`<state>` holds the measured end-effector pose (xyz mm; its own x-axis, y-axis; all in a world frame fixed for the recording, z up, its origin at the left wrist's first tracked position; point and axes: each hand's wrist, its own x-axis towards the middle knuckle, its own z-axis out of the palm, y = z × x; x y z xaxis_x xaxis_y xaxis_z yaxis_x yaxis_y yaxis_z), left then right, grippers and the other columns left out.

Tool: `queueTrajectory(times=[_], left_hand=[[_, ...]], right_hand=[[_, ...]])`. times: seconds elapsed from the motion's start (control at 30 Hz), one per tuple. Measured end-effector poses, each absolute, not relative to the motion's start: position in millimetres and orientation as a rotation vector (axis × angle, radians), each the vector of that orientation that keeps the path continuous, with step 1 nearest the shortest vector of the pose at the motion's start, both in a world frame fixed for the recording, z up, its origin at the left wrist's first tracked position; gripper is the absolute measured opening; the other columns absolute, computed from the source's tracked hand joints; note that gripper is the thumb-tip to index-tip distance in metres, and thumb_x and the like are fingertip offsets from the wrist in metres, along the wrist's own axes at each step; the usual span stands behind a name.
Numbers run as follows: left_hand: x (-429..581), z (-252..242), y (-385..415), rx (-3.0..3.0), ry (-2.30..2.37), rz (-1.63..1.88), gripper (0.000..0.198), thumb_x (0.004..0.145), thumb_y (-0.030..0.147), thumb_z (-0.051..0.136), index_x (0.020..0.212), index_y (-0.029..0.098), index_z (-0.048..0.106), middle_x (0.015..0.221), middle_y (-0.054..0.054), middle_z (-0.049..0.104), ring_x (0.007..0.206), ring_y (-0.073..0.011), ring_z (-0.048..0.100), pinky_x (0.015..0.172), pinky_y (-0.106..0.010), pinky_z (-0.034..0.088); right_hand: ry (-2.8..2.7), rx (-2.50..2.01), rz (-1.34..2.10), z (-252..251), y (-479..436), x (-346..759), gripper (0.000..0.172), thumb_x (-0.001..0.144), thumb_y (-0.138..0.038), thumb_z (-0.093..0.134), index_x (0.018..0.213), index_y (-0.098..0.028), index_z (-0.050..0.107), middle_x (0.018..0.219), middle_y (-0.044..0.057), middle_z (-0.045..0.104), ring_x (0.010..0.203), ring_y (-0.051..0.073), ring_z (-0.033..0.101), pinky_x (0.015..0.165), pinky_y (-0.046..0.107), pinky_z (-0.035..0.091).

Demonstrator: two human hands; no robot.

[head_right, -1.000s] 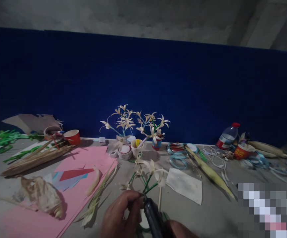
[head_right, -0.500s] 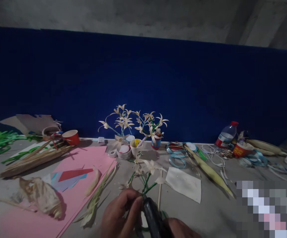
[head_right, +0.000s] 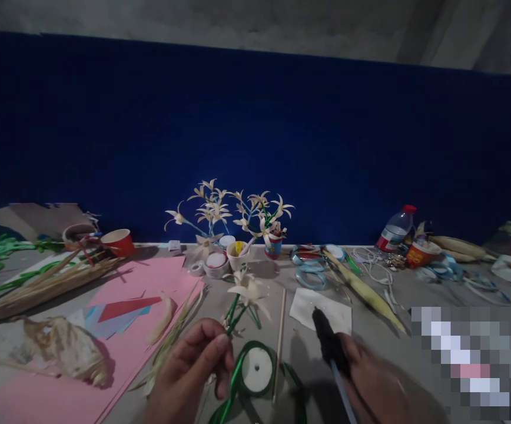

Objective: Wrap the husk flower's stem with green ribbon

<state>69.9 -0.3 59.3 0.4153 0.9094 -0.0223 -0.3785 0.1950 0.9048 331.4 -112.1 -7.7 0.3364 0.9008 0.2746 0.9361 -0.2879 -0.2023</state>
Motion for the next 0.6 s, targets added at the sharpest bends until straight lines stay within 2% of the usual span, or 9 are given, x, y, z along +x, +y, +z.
queueTrajectory(times=[0.07,0.1,0.2,0.3,0.4,0.5,0.6], left_hand=[[60.3,59.0,3.0,1.079,0.694,1.045,0.03,0.082,0.042,0.07,0.072,0.016,0.06,0.06,0.003,0.064,0.042,-0.0059,0.055,0.044,-0.017,0.039],[55.8,58.1,4.7,1.137,0.716,1.065,0.029,0.083,0.041,0.069,0.072,0.016,0.061,0.062,0.003,0.064,0.044,-0.0063,0.055,0.045,-0.017,0.041],[46.3,54.2,8.6,1.279,0.799,1.122,0.024,0.087,0.037,0.064,0.074,0.018,0.062,0.064,0.004,0.063,0.047,-0.0072,0.056,0.048,-0.019,0.043],[45.0,50.9,7.8,1.325,0.861,1.164,0.021,0.088,0.034,0.062,0.074,0.019,0.061,0.064,0.005,0.062,0.047,-0.0076,0.055,0.049,-0.019,0.043],[49.4,48.5,3.5,1.336,0.901,1.19,0.02,0.088,0.032,0.06,0.073,0.019,0.06,0.062,0.005,0.061,0.046,-0.008,0.055,0.048,-0.019,0.043],[54.6,45.7,-0.4,1.353,0.922,1.171,0.02,0.088,0.033,0.06,0.074,0.019,0.06,0.061,0.004,0.061,0.046,-0.0095,0.055,0.048,-0.02,0.043],[57.6,42.0,-3.0,1.363,0.928,1.162,0.022,0.087,0.036,0.061,0.073,0.019,0.061,0.061,0.003,0.061,0.046,-0.0097,0.055,0.049,-0.021,0.043]], right_hand=[[-1.686,-2.322,-0.122,-12.4,-111.1,355.2,0.037,0.086,-0.025,0.044,0.116,-0.021,0.065,0.113,0.013,0.076,0.09,0.028,0.076,0.068,0.033,0.06],[-1.7,-2.343,-0.087,-14.7,-110.9,365.2,0.037,0.085,-0.026,0.044,0.114,-0.018,0.065,0.108,0.014,0.077,0.088,0.029,0.076,0.066,0.034,0.06],[-1.734,-2.374,-0.031,-17.0,-111.3,386.1,0.036,0.081,-0.022,0.048,0.112,-0.016,0.066,0.104,0.013,0.077,0.092,0.028,0.074,0.075,0.036,0.059],[-1.729,-2.393,-0.071,-9.6,-112.7,390.0,0.044,0.072,-0.02,0.054,0.114,-0.013,0.065,0.115,0.017,0.073,0.102,0.034,0.07,0.086,0.044,0.055],[-1.7,-2.295,-0.259,0.6,-112.5,367.2,0.034,0.078,-0.023,0.051,0.106,-0.015,0.068,0.111,0.017,0.074,0.102,0.033,0.069,0.083,0.045,0.056],[-1.824,-2.027,-0.236,0.5,-107.4,321.2,0.021,0.087,-0.028,0.05,0.09,-0.023,0.069,0.095,0.009,0.076,0.091,0.025,0.072,0.08,0.037,0.056],[-1.874,-2.023,-0.085,-12.9,-98.9,280.2,0.015,0.078,-0.02,0.057,0.087,-0.022,0.068,0.089,0.007,0.076,0.085,0.026,0.072,0.076,0.038,0.057]])
